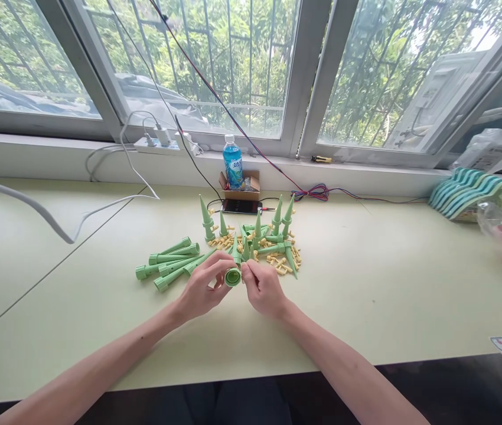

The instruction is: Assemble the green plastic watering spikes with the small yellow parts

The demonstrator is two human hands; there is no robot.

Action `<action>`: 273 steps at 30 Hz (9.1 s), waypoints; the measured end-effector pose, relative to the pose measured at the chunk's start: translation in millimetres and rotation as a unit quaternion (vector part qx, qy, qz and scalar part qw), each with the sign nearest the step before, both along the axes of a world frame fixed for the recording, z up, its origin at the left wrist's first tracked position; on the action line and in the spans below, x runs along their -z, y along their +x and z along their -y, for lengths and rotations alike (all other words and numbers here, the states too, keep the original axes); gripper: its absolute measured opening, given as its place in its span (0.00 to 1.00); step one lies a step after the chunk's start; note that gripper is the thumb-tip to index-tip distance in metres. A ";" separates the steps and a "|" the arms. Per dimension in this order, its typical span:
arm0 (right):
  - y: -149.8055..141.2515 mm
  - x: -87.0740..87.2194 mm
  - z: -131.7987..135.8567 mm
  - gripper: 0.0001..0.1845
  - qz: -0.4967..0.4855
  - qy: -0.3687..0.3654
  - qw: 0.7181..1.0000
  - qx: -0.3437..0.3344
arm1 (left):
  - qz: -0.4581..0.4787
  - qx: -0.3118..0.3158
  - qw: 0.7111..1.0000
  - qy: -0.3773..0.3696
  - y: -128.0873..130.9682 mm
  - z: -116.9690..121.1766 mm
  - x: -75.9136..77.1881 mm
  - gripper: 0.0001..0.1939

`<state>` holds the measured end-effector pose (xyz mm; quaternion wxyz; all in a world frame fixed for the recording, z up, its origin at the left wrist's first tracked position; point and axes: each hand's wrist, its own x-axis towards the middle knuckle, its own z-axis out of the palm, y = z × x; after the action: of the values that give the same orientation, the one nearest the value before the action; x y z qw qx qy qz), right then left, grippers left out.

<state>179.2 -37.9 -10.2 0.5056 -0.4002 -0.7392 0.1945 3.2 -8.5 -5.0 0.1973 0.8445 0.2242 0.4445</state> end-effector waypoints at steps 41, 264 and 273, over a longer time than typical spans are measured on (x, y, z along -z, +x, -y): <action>4.3 8.7 -3.5 0.20 0.019 0.010 1.000 0.020 | -0.098 0.034 0.971 -0.217 -4.7 -0.5 -11.3 0.15; 2.8 5.8 -2.6 0.20 -0.048 -0.038 0.998 -0.006 | 0.001 -0.027 0.999 0.021 -3.5 -0.4 -3.6 0.15; 3.3 6.2 -3.4 0.17 -0.056 0.031 0.998 0.023 | 0.036 -0.008 0.976 -0.216 -4.6 -0.2 -6.6 0.27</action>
<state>182.5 -34.6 -16.4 0.5623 -0.3901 -0.7061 0.1821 -1.3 -8.3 1.6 0.3795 0.7635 0.3141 0.4175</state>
